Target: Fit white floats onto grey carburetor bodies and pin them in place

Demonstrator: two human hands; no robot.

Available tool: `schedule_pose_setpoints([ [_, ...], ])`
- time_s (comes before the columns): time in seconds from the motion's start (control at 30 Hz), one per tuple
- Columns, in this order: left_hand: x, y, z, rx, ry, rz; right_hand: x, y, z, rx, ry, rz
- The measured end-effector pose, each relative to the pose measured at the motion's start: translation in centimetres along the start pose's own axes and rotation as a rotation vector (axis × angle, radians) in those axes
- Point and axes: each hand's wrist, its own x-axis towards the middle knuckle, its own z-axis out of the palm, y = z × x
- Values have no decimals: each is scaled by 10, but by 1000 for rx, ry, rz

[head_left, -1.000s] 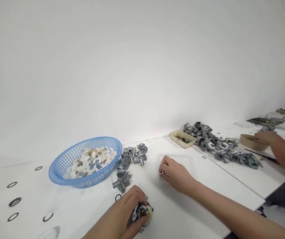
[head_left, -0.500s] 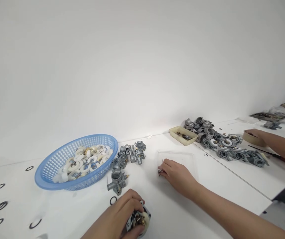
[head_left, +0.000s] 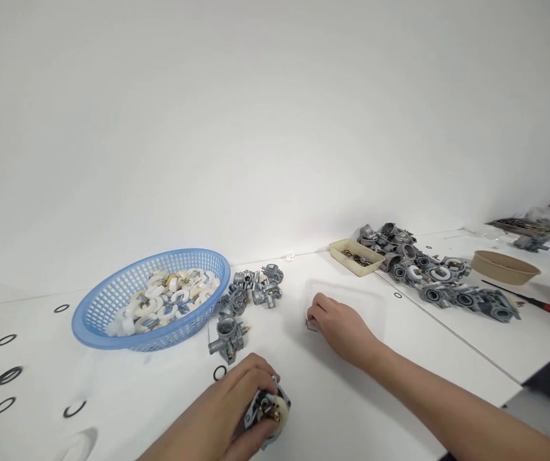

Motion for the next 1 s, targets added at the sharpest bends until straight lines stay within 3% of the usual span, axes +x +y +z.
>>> schedule_pose_setpoints([
  [0.23,-2,-13,2,-150,25,30,20,21,-9,146,34,104],
  [0.5,-1,-23,4,-239,26,-69,38,40,-35,233,102,140],
  [0.6,-1,-22,5,-253,45,-57,45,34,-50,289,125,108],
  [0.7,-3,-19,3,-274,43,-77,40,9,-57,398,96,36],
  [0.87,-10,-18,-3,-307,-17,-119,12,-37,-28,666,-77,-156],
  [1.0,-14,-26,-6,-302,-70,-187,4,-43,3,670,-43,-158],
])
